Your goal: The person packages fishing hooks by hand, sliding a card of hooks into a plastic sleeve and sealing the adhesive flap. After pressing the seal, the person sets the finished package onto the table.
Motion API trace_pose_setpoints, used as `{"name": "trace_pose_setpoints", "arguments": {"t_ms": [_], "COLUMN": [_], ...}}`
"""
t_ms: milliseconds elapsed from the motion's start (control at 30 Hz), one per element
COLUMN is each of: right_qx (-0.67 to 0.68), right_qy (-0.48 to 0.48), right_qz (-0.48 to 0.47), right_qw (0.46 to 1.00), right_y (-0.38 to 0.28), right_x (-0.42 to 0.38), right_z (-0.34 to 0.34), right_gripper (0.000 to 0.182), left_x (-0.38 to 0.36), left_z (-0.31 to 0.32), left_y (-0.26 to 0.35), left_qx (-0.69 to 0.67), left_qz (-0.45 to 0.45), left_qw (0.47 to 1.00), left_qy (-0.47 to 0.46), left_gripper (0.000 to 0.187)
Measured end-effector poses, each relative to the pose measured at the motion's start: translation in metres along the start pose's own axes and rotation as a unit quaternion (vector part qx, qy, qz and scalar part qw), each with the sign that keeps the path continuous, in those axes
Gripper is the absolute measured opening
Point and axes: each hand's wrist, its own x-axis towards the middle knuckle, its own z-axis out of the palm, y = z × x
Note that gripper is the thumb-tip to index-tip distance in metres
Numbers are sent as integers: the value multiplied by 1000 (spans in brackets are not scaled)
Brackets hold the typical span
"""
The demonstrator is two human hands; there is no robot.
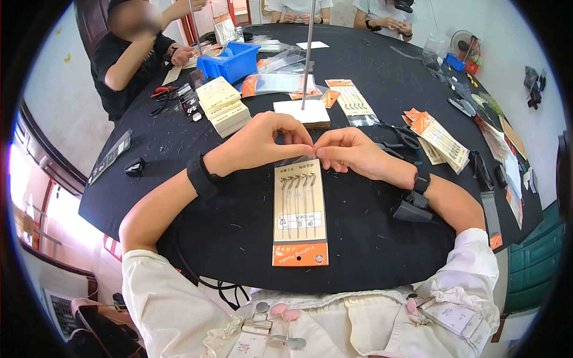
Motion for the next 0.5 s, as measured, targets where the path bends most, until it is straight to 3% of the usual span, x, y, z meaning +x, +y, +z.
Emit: {"name": "trace_pose_setpoints", "arguments": {"t_ms": [500], "right_qx": [-32], "right_qy": [-7], "right_qz": [1], "right_qw": [999], "right_y": [-3], "right_x": [0], "right_z": [2], "right_gripper": [16], "left_x": [-1], "left_z": [0], "left_y": [3], "left_qx": [-2], "left_qz": [-36], "left_qw": [999], "left_qy": [1], "left_gripper": [14]}}
